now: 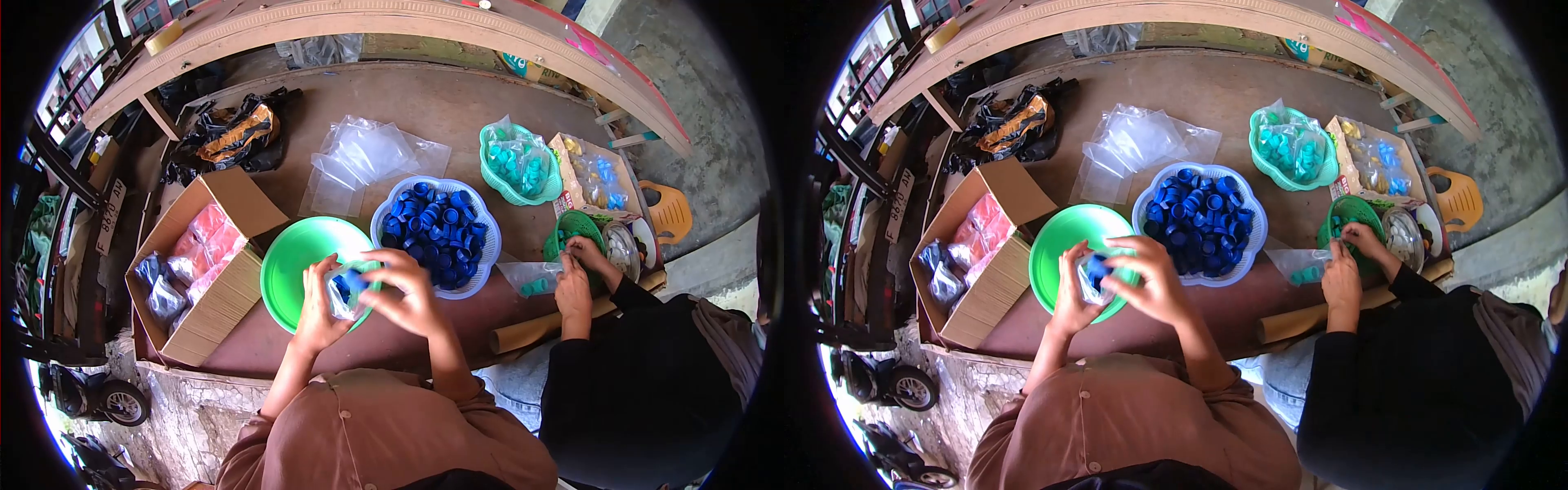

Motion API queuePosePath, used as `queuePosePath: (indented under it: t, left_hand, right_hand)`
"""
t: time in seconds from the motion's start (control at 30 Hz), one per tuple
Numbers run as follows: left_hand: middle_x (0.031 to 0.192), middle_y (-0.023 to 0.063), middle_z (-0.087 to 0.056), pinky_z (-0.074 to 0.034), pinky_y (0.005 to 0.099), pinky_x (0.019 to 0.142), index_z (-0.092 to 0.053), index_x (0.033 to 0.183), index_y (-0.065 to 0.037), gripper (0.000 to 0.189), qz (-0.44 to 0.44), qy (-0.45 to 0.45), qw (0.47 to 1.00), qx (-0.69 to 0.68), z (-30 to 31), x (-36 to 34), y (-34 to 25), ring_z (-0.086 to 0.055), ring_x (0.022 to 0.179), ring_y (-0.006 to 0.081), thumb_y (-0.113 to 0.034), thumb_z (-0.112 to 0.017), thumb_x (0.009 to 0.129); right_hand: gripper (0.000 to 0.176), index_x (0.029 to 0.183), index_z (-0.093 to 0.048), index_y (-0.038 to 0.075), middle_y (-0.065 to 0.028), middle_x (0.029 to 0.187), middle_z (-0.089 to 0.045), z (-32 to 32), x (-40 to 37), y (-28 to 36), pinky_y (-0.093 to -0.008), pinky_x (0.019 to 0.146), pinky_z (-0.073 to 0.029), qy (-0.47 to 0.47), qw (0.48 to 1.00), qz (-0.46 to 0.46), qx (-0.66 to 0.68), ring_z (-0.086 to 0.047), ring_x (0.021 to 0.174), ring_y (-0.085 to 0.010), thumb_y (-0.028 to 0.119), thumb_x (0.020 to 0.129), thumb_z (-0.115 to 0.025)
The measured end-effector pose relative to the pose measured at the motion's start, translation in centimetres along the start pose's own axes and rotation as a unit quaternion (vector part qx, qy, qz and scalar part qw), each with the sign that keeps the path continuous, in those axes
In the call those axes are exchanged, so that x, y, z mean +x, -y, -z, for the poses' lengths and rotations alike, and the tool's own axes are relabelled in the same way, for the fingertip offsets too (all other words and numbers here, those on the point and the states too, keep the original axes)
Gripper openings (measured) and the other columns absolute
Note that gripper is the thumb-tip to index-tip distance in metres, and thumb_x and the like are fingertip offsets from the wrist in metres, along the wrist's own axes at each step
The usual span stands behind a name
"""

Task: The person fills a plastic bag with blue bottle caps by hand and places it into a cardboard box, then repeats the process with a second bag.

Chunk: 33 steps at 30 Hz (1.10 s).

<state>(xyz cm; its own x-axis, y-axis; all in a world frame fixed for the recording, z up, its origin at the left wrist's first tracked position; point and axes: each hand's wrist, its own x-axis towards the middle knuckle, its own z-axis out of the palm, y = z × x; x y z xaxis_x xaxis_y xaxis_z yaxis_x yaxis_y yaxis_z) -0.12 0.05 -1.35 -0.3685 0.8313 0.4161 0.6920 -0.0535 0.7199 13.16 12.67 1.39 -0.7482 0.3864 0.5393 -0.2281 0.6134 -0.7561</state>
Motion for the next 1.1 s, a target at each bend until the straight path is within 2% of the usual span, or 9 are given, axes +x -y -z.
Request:
queuePosePath:
  t: [0.07, 0.13, 0.2, 0.33, 0.53, 0.7, 0.8, 0.93, 1.1]
  left_hand:
    - [0.112, 0.0178, -0.040, -0.035, 0.0415, 0.092, -0.030, 0.128, -0.002, 0.086, -0.001, 0.001, 1.000, -0.007, 0.0, -0.1, 0.0, -0.043, 0.105, 0.0315, -0.010, -0.077, 0.056]
    - [0.110, 0.0193, -0.043, -0.033, 0.0442, 0.092, -0.031, 0.125, 0.001, 0.084, 0.006, -0.008, 1.000, -0.019, 0.0, 0.1, -0.1, -0.041, 0.102, 0.0342, -0.014, -0.076, 0.055]
    - [0.109, 0.0190, -0.043, -0.033, 0.0438, 0.091, -0.032, 0.124, 0.001, 0.083, 0.011, -0.007, 1.000, -0.012, 0.0, 0.2, -0.1, -0.042, 0.102, 0.0339, -0.014, -0.076, 0.056]
    - [0.108, 0.0188, -0.044, -0.034, 0.0426, 0.090, -0.032, 0.124, 0.001, 0.080, 0.007, -0.015, 1.000, 0.002, 0.2, 0.2, -0.4, -0.042, 0.101, 0.0336, -0.012, -0.075, 0.058]
    - [0.108, 0.0188, -0.044, -0.035, 0.0416, 0.090, -0.032, 0.124, 0.001, 0.081, 0.010, -0.006, 1.000, -0.005, 0.0, 0.2, -0.4, -0.042, 0.101, 0.0337, -0.011, -0.076, 0.057]
    - [0.109, 0.0187, -0.044, -0.035, 0.0415, 0.091, -0.032, 0.124, 0.001, 0.081, 0.018, -0.011, 1.000, 0.011, 0.3, 0.1, -0.3, -0.042, 0.101, 0.0335, -0.011, -0.076, 0.057]
    - [0.109, 0.0186, -0.044, -0.035, 0.0415, 0.091, -0.032, 0.124, 0.001, 0.081, 0.021, -0.014, 1.000, 0.011, 0.2, 0.0, -0.2, -0.042, 0.101, 0.0335, -0.010, -0.076, 0.057]
    - [0.108, 0.0184, -0.044, -0.035, 0.0415, 0.090, -0.032, 0.125, 0.001, 0.081, 0.011, -0.007, 1.000, 0.008, 0.0, 0.2, -0.5, -0.042, 0.101, 0.0337, -0.009, -0.076, 0.057]
    - [0.107, 0.0182, -0.044, -0.035, 0.0413, 0.090, -0.032, 0.124, 0.001, 0.081, -0.001, 0.001, 1.000, 0.007, -0.1, 0.2, -0.5, -0.042, 0.100, 0.0339, -0.008, -0.075, 0.056]
  right_hand:
    - [0.036, 0.104, -0.061, 0.008, -0.0156, 0.124, -0.049, -0.5, 0.1, 2.4, -0.0400, 0.095, -0.035, 0.045, 0.974, 0.010, -0.221, -0.047, 0.113, -0.0311, 0.023, 0.073, -0.071]
    - [0.038, 0.105, -0.062, 0.009, -0.0163, 0.127, -0.044, -0.4, -0.1, 1.3, -0.0402, 0.096, -0.035, 0.032, 0.978, -0.002, -0.206, -0.044, 0.116, -0.0320, 0.022, 0.071, -0.072]
    - [0.036, 0.103, -0.062, 0.008, -0.0160, 0.119, -0.051, 0.5, -0.3, -1.3, -0.0387, 0.093, -0.037, -0.071, 0.990, -0.043, -0.117, -0.049, 0.110, -0.0312, 0.021, 0.071, -0.072]
    - [0.026, 0.092, -0.061, 0.006, -0.0101, 0.091, -0.059, 2.8, -1.6, -9.5, -0.0386, 0.076, -0.043, -0.231, 0.941, -0.161, -0.187, -0.056, 0.088, -0.0290, 0.015, 0.069, -0.070]
    - [0.042, 0.102, -0.057, 0.015, -0.0054, 0.098, -0.055, 5.1, -0.7, -14.7, -0.0443, 0.074, -0.040, -0.187, 0.861, -0.190, -0.434, -0.051, 0.093, -0.0276, 0.018, 0.063, -0.072]
    - [0.033, 0.094, -0.061, 0.013, -0.0049, 0.097, -0.056, 5.4, -0.5, -15.3, -0.0442, 0.074, -0.039, -0.145, 0.874, -0.180, -0.428, -0.051, 0.094, -0.0280, 0.016, 0.063, -0.072]
    - [0.029, 0.092, -0.062, 0.010, -0.0055, 0.091, -0.059, 5.6, -1.4, -15.8, -0.0389, 0.072, -0.043, -0.197, 0.897, -0.158, -0.363, -0.056, 0.085, -0.0247, 0.013, 0.065, -0.072]
    - [0.025, 0.101, -0.058, -0.002, -0.0067, 0.089, -0.064, 5.8, -2.0, -14.2, -0.0253, 0.065, -0.047, -0.305, 0.888, -0.323, 0.115, -0.060, 0.070, -0.0122, 0.012, 0.081, -0.064]
    - [0.028, 0.105, -0.057, -0.002, -0.0057, 0.088, -0.063, 5.7, -2.0, -10.0, -0.0225, 0.070, -0.046, -0.313, 0.869, -0.310, 0.224, -0.058, 0.073, -0.0099, 0.011, 0.081, -0.064]
